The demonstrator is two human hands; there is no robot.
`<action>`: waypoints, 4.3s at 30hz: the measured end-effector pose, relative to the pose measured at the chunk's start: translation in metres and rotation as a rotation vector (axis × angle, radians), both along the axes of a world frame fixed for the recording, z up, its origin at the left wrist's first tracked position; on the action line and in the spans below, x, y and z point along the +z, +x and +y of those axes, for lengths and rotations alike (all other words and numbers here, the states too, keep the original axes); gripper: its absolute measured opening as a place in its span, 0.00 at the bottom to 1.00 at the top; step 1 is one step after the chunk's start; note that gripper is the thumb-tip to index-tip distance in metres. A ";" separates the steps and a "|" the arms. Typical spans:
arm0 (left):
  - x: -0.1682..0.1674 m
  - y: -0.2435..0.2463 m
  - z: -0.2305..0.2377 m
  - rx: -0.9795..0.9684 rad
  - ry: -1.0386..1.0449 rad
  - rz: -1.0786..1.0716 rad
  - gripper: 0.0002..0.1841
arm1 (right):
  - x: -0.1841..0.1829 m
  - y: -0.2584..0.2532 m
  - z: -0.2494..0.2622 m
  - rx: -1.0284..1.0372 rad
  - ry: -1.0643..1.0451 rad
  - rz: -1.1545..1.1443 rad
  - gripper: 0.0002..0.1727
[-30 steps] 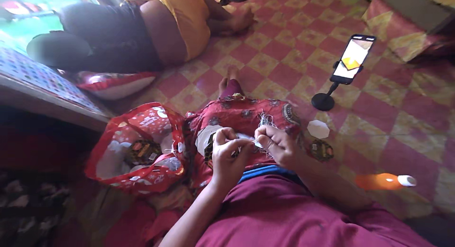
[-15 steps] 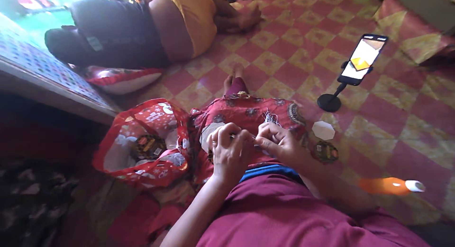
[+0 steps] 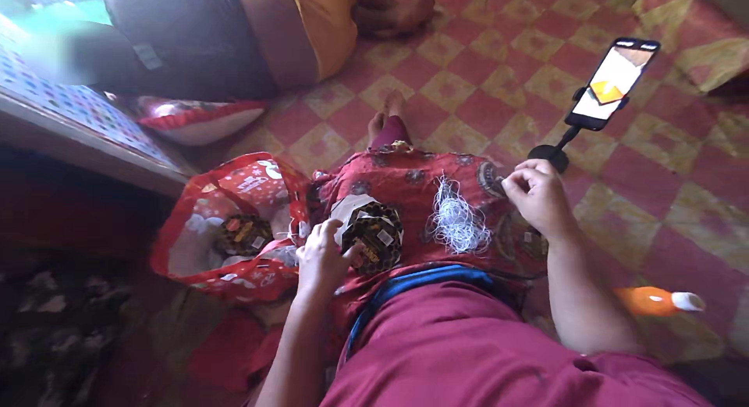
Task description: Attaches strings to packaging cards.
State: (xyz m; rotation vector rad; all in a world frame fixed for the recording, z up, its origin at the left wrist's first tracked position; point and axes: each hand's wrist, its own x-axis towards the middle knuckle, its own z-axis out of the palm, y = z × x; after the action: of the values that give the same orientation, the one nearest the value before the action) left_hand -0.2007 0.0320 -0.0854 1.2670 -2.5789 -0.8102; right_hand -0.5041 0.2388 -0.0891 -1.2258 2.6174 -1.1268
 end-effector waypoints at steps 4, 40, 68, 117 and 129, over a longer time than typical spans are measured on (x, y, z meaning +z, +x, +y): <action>-0.019 0.009 0.001 0.061 0.069 0.127 0.28 | -0.023 -0.032 0.009 -0.233 0.241 -0.083 0.13; 0.006 -0.047 0.052 0.036 0.787 1.077 0.13 | 0.018 0.112 -0.083 0.611 -0.563 -0.005 0.15; 0.003 -0.043 0.048 -0.034 -0.020 0.908 0.09 | 0.017 0.108 -0.067 0.718 -0.169 -0.423 0.23; 0.010 -0.032 0.055 0.015 0.298 1.118 0.08 | 0.018 0.085 -0.045 0.337 -0.336 0.381 0.09; 0.012 -0.030 0.057 -0.019 0.218 1.120 0.07 | 0.013 0.089 -0.049 0.319 -0.420 0.341 0.09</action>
State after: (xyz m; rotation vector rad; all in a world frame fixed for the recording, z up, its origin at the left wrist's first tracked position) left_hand -0.2310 0.0889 -0.0733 0.5207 -1.6115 -1.3232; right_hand -0.4153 0.1898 -0.0757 -1.9908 2.3238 -1.5658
